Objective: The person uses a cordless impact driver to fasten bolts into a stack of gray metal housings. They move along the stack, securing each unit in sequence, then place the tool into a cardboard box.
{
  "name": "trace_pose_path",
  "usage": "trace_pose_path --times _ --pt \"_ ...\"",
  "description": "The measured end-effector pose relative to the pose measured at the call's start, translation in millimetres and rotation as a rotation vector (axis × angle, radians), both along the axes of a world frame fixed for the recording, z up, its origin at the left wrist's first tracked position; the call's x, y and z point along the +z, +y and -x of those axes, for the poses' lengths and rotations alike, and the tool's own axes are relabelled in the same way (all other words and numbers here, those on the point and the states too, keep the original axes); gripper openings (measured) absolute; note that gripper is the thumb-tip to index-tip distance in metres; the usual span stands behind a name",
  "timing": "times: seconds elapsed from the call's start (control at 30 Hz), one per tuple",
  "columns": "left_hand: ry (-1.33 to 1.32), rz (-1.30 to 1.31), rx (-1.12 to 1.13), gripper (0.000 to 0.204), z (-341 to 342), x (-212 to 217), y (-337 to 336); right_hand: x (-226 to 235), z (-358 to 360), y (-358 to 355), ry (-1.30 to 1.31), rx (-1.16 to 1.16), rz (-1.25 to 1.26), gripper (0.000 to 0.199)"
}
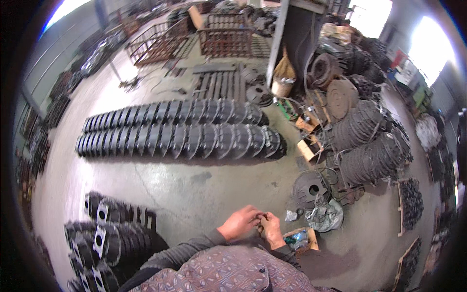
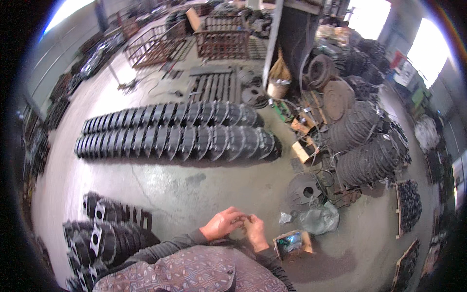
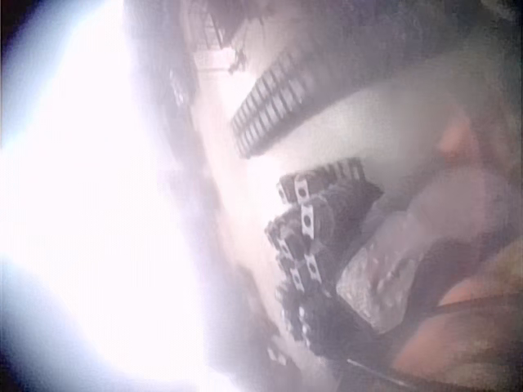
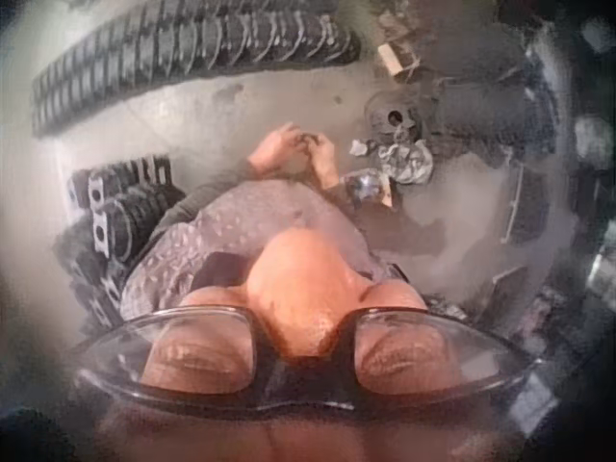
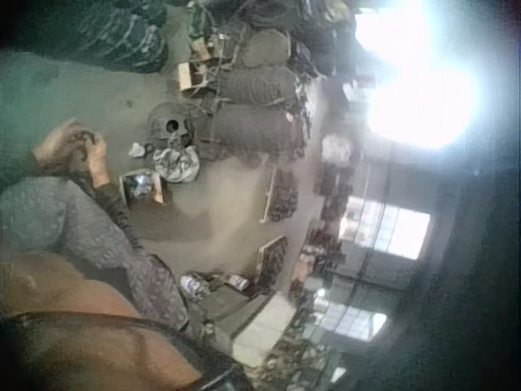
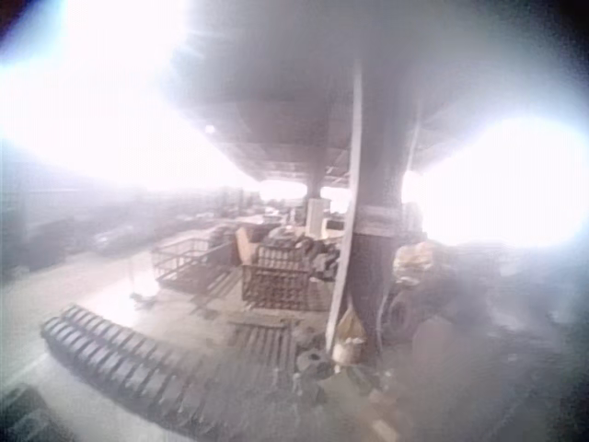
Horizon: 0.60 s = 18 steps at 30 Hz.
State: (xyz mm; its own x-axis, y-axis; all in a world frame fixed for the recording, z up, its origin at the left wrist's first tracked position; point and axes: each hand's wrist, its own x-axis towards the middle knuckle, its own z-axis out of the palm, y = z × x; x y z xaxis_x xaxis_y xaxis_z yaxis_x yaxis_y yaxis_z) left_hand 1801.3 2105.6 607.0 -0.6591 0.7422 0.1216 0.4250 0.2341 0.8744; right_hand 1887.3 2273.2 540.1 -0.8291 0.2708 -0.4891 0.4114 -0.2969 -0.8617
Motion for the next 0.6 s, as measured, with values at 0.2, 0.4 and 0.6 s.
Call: trace_pose_path --times 0.2,0.4,0.6 --pt "-0.226 -0.046 0.124 0.034 -32 -6 15 19 -25 10 0.114 -0.016 0.112 0.019" --pt "0.062 0.023 0.281 0.023 -48 -5 19 12 -39 10 0.194 0.093 0.496 0.033" --pt "0.150 0.038 0.238 0.025 -57 -13 20 -7 -40 6 0.065 -0.023 0.269 0.019"
